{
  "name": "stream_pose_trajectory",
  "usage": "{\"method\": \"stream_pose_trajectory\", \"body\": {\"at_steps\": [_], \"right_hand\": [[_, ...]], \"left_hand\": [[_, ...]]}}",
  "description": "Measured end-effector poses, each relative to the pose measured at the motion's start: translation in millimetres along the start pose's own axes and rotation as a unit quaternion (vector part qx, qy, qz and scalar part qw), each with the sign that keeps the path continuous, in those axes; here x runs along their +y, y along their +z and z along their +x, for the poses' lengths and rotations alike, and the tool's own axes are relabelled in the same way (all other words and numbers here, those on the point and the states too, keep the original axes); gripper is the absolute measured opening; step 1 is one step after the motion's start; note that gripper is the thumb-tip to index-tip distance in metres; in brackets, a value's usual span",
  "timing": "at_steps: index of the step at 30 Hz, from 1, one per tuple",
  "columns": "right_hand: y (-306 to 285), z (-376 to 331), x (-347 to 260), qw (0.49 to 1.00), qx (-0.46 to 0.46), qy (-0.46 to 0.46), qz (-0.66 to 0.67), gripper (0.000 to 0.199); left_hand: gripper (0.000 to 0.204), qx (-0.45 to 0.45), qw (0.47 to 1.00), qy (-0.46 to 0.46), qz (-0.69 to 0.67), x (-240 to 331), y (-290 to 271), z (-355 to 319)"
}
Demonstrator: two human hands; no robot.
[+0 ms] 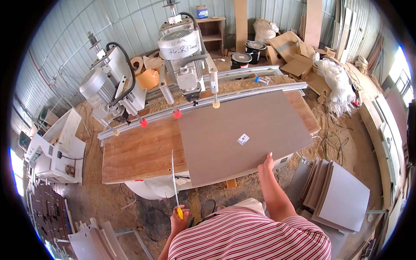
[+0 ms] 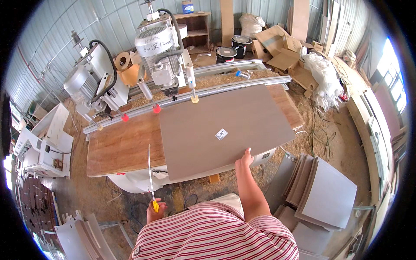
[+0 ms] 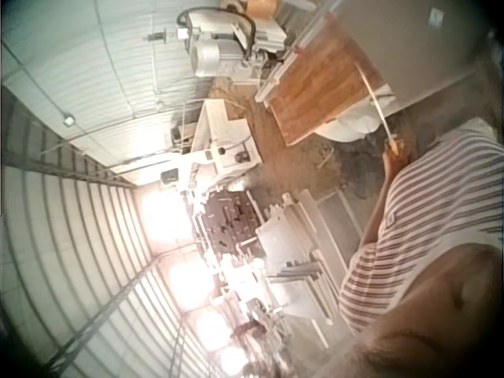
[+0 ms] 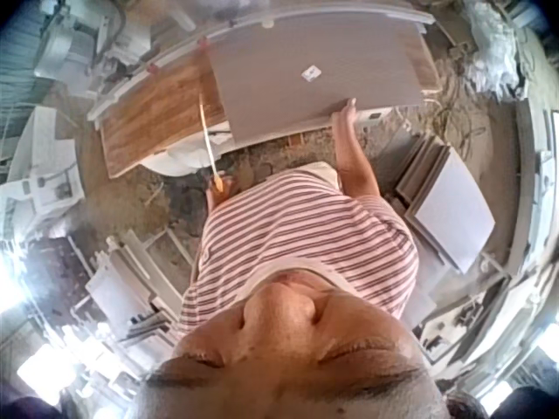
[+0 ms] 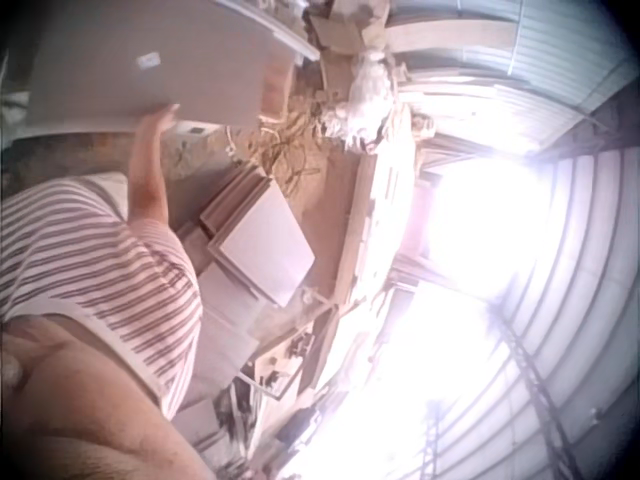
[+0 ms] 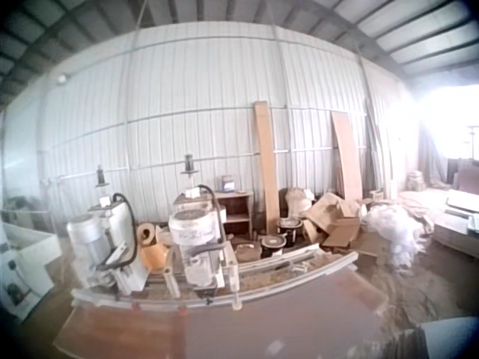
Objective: The person repeatedly picks up large rectangular wood panels from a CNC machine table and stacks them on a nearby workbench. The person uses both hands to lift and place each panel, repeating this action throughout the clip.
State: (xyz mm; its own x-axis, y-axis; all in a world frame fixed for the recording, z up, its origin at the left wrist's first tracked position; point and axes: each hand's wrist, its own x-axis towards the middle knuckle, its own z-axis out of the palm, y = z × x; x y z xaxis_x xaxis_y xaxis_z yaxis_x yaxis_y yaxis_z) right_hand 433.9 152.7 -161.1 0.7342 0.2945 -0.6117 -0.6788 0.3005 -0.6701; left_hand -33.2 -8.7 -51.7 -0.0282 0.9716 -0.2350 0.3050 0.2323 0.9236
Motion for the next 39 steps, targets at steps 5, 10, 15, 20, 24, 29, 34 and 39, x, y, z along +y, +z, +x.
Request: {"method": "stream_pose_trajectory", "body": {"at_steps": [5, 10, 15, 20, 24, 29, 34, 39], "right_hand": [[1, 32, 7, 0.999, -0.024, 0.010, -0.035, 0.048], [-9, 37, 6, 0.989, -0.125, 0.083, -0.018, 0.045], [-10, 33, -1, 0.981, -0.139, 0.137, 0.005, 0.045], [-17, 42, -5, 0.978, -0.160, 0.135, -0.009, 0.047], [-12, 32, -7, 0.976, -0.146, 0.160, -0.019, 0.046], [-13, 15, -22, 0.970, -0.128, 0.186, -0.089, 0.043], [-25, 16, -33, 0.950, -0.167, 0.208, -0.164, 0.036], [-42, 25, -48, 0.931, -0.208, 0.202, -0.221, 0.027]], "left_hand": [[0.026, 0.007, 0.999, 0.011, -0.050, -11, -7, 5], [0.027, -0.041, 0.999, 0.010, -0.008, 18, -3, 9], [0.028, -0.064, 0.998, -0.013, -0.016, 39, 1, 15], [0.028, -0.086, 0.996, -0.021, 0.020, 83, 7, 9], [0.029, -0.090, 0.995, -0.047, 0.024, 90, 11, 5], [0.030, -0.075, 0.995, -0.061, -0.008, 93, 19, 4], [0.030, -0.066, 0.996, -0.060, 0.005, 99, 29, 4], [0.030, -0.055, 0.995, -0.087, 0.000, 108, 39, -6]]}}
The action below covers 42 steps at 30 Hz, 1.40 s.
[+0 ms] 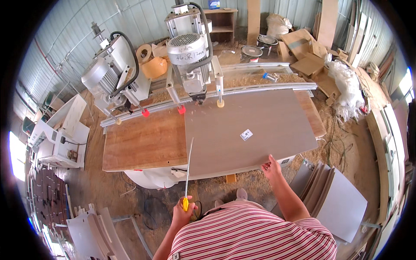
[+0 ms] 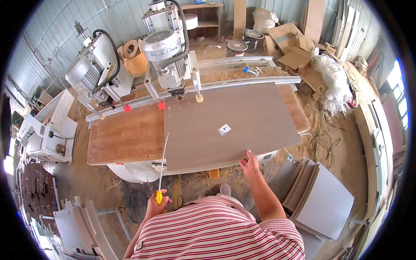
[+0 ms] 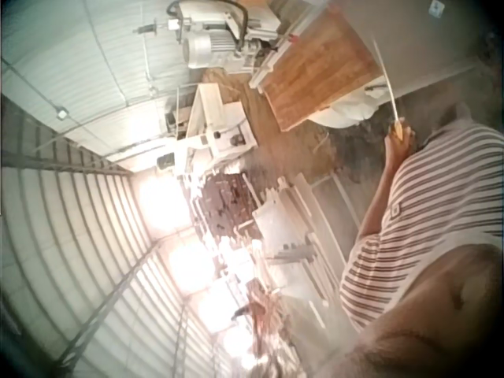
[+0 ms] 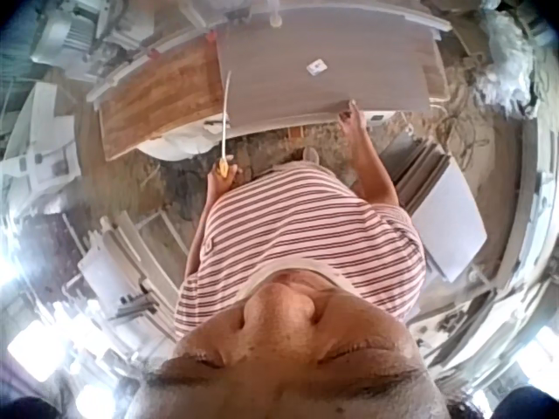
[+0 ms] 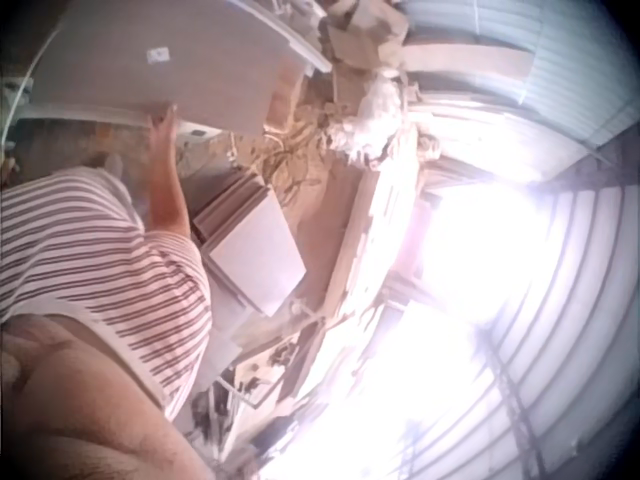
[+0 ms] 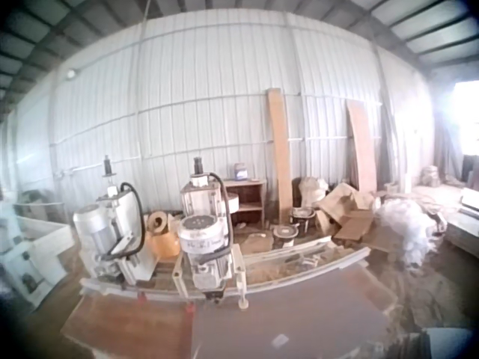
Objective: The person repeatedly picks up large rectangular wood panels from a CNC machine table and stacks them on a nearby workbench. The person uses both hands to lift and place each panel, repeating this action throughout the clip.
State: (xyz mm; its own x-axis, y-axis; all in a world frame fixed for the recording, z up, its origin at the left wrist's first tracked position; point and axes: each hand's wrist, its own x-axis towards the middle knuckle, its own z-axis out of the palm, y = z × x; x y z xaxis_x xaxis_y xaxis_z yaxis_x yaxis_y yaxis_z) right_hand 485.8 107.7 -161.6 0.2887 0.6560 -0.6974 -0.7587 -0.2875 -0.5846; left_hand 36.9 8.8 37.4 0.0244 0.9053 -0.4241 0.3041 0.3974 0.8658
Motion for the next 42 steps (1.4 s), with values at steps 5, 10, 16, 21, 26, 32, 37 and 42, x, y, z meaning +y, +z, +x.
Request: {"method": "stream_pose_trajectory", "body": {"at_steps": [5, 10, 16, 21, 26, 32, 37, 42], "right_hand": [[-30, 7, -29, 1.000, 0.013, -0.007, 0.023, 0.022], [-58, 19, -68, 0.998, 0.027, -0.043, 0.047, 0.021], [-74, 29, -94, 0.995, 0.039, -0.055, 0.070, 0.027], [-67, 33, -99, 0.998, 0.053, -0.021, 0.023, 0.032], [-61, 23, -101, 0.999, 0.044, -0.019, 0.019, 0.032], [-60, 25, -99, 0.998, 0.062, -0.001, 0.027, 0.032], [-60, 27, -91, 0.997, 0.071, 0.009, 0.008, 0.034], [-24, 11, -32, 0.999, 0.020, 0.016, 0.035, 0.039]], "left_hand": [[0.029, -0.025, 0.996, -0.088, -0.023, -1, -7, -10], [0.028, -0.120, 0.970, -0.182, -0.105, -9, -24, -26], [0.024, 0.311, 0.900, -0.101, -0.289, -22, -37, -24], [0.030, -0.112, 0.978, -0.146, -0.102, 13, -3, -38], [0.036, 0.162, 0.950, -0.136, -0.228, -1, 5, -34], [0.038, -0.048, 0.969, -0.158, -0.185, 4, 21, -45], [0.039, 0.044, 0.967, -0.159, -0.192, -2, 6, -33], [0.040, -0.018, 0.981, -0.134, -0.139, -3, -14, -22]]}}
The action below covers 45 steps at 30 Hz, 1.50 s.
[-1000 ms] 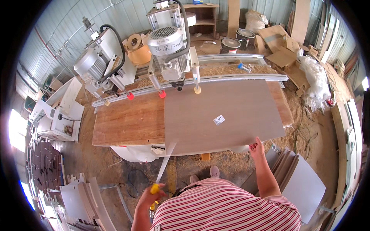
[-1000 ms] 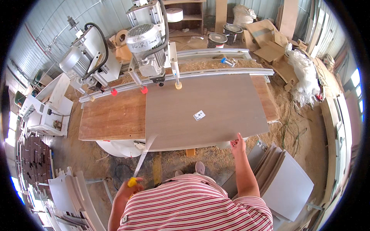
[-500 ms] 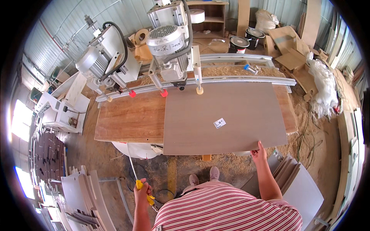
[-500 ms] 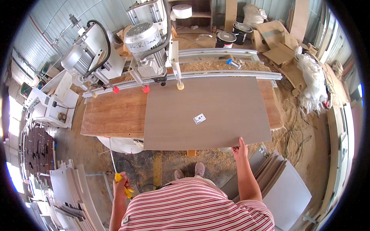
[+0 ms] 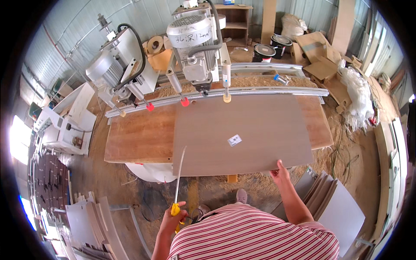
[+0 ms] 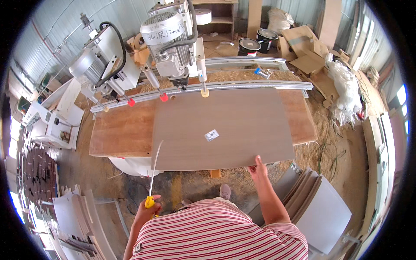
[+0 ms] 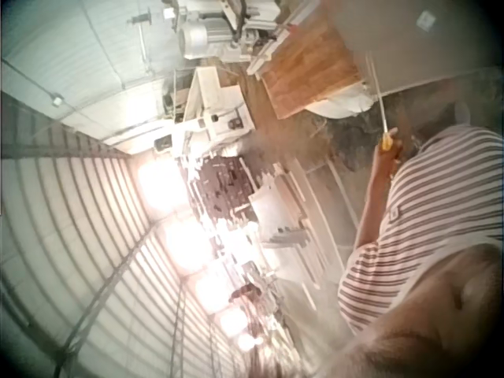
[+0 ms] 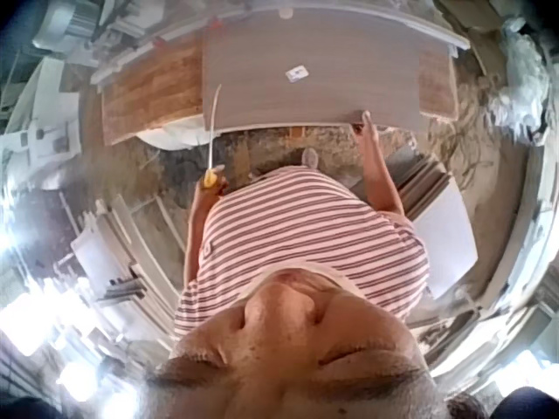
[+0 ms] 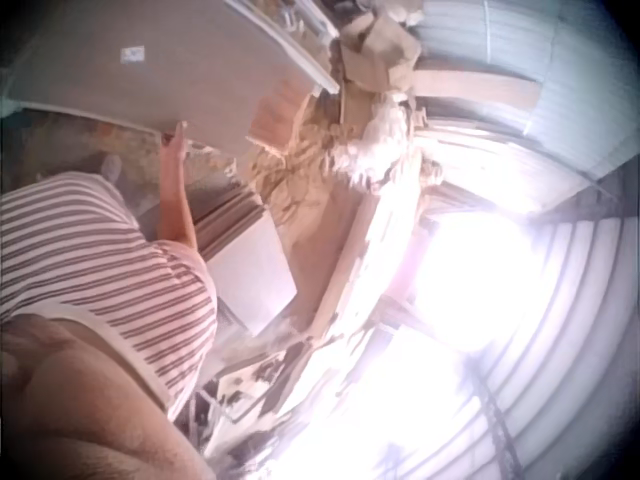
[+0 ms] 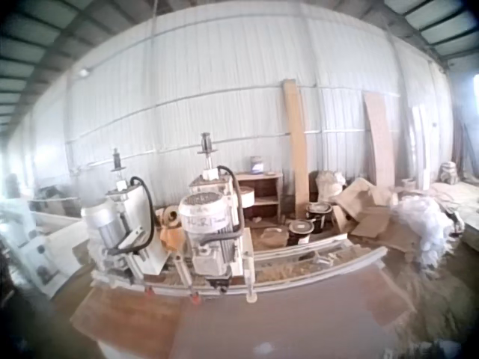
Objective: The person repeatedly picks up large rectangular wood panels from a CNC machine table and stacks them on a nearby workbench. The person uses both hands to lift and place each panel, repeating this action throughout the clip.
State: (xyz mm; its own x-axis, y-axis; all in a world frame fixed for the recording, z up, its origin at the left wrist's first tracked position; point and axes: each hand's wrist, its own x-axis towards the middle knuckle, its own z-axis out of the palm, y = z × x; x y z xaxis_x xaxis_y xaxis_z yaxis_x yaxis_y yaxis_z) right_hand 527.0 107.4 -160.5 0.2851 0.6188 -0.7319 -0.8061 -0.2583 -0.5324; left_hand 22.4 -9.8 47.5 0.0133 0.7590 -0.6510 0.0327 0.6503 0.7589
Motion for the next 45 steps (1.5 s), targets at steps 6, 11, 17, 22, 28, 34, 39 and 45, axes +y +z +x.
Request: {"method": "stream_pose_trajectory", "body": {"at_steps": [6, 11, 17, 22, 28, 34, 39, 45], "right_hand": [[96, -49, 94, 0.998, -0.016, 0.058, -0.013, 0.040], [167, -81, 176, 0.993, -0.027, 0.118, 0.002, 0.031], [236, -108, 272, 0.988, -0.054, 0.143, 0.019, 0.027], [271, -128, 313, 0.993, -0.031, 0.115, 0.016, 0.030], [282, -133, 322, 0.994, -0.015, 0.106, -0.009, 0.032], [284, -134, 319, 0.994, -0.014, 0.104, -0.004, 0.032], [285, -144, 315, 0.995, -0.019, 0.100, -0.007, 0.033], [283, -133, 317, 0.994, -0.011, 0.112, -0.002, 0.032]], "left_hand": [[0.041, -0.071, 0.992, 0.027, 0.098, 4, -44, -9], [0.040, -0.043, 0.997, 0.000, 0.069, -19, -99, -18], [0.040, -0.024, 0.999, -0.011, -0.045, -61, -167, -30], [0.040, 0.006, 1.000, -0.016, 0.002, -64, -194, -40], [0.039, -0.021, 0.991, -0.042, -0.126, -77, -211, -42], [0.040, -0.063, 0.984, -0.050, -0.159, -55, -202, -39], [0.039, -0.060, 0.988, -0.051, -0.135, -49, -198, -22], [0.029, -0.013, 0.999, -0.027, -0.011, -43, -186, -14]]}}
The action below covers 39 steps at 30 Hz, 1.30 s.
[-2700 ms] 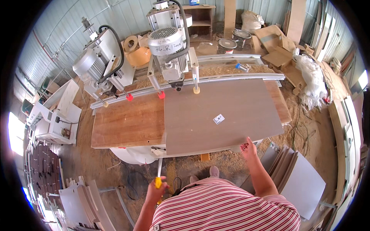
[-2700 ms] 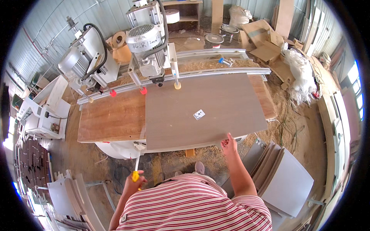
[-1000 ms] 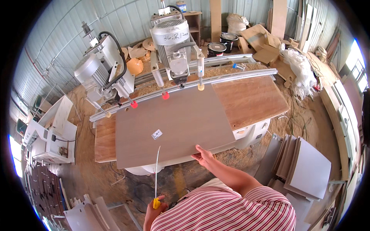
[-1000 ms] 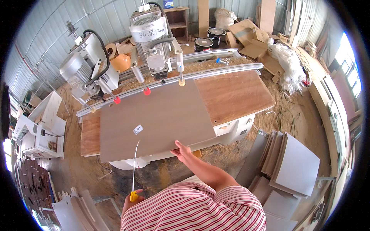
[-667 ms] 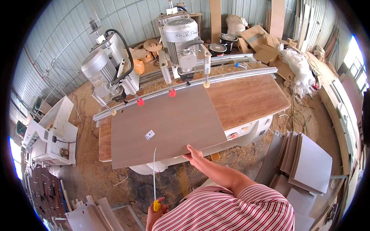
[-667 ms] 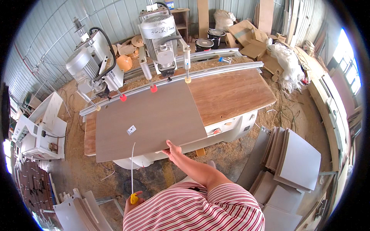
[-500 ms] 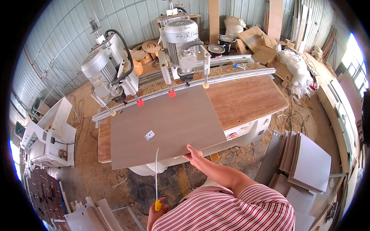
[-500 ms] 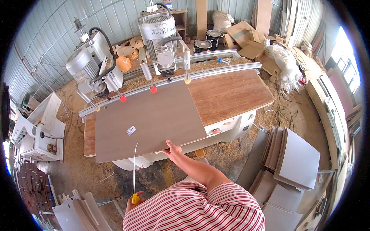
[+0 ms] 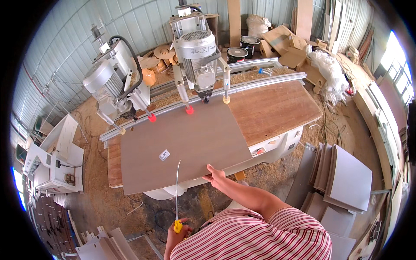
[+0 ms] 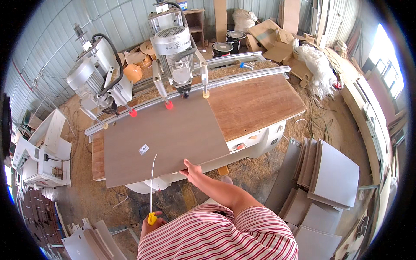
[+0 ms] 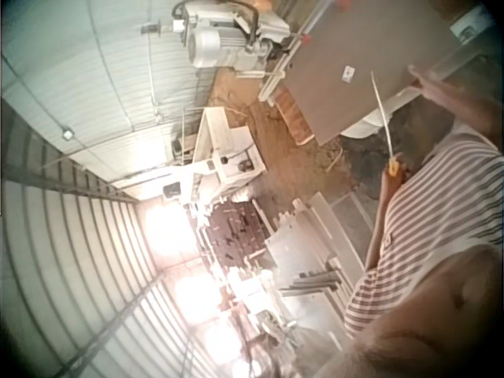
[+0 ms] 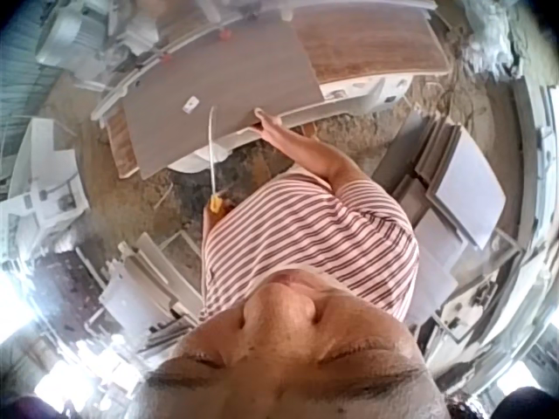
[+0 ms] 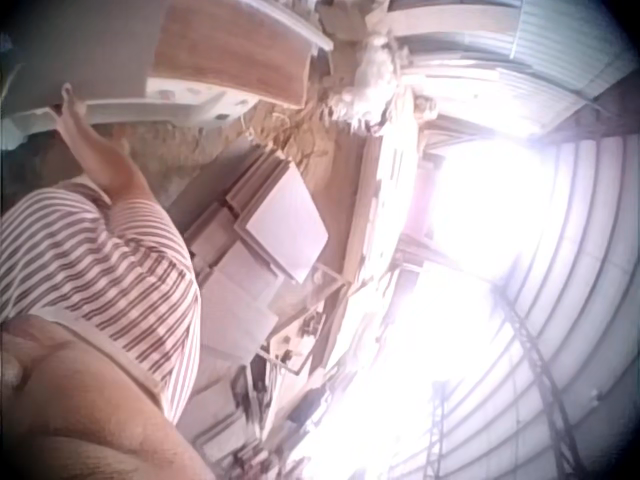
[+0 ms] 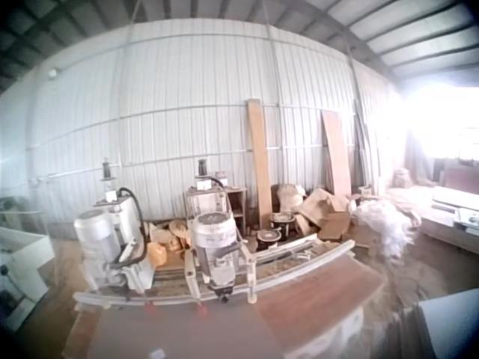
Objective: The person repeatedly picks up large rectangular wood panels from a CNC machine table and stacks them on a nearby workbench. The person uses both hands to lift and place each panel, repeating this action throughout the clip.
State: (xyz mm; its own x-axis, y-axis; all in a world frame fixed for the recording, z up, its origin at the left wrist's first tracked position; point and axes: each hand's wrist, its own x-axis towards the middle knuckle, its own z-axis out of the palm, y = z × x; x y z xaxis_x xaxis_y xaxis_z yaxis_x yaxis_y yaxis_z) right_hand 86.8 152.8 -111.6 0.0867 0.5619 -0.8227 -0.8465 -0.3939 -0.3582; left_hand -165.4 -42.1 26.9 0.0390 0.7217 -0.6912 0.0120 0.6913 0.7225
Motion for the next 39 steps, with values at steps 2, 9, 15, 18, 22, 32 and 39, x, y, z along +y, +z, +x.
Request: {"method": "stream_pose_trajectory", "body": {"at_steps": [2, 9, 15, 18, 22, 32, 39], "right_hand": [[-1, 3, 0, 1.000, -0.004, -0.001, -0.002, 0.036], [-8, 3, -3, 0.998, -0.052, 0.031, -0.013, 0.036], [-51, 7, -21, 0.963, -0.194, 0.056, -0.178, 0.050], [-87, 5, -50, 0.948, -0.219, 0.068, -0.223, 0.049], [-141, 5, -100, 0.935, -0.206, 0.039, -0.285, 0.044], [-189, 30, -176, 0.969, -0.141, 0.010, -0.204, 0.021], [-161, 42, -202, 0.982, -0.123, 0.022, -0.140, 0.035]], "left_hand": [[0.023, 0.012, 0.999, 0.007, 0.035, 4, 7, -1], [0.005, 0.036, 0.996, 0.018, 0.084, 29, 39, -15], [0.002, 0.057, 0.996, -0.006, 0.063, 21, 49, -18], [0.002, 0.063, 0.994, -0.068, -0.054, 31, 58, -33], [0.005, 0.051, 0.994, -0.050, -0.086, 14, 48, -36], [0.015, 0.013, 0.997, -0.081, -0.012, 22, 71, -34], [0.018, -0.032, 0.996, -0.061, -0.055, 23, 88, -16]]}}
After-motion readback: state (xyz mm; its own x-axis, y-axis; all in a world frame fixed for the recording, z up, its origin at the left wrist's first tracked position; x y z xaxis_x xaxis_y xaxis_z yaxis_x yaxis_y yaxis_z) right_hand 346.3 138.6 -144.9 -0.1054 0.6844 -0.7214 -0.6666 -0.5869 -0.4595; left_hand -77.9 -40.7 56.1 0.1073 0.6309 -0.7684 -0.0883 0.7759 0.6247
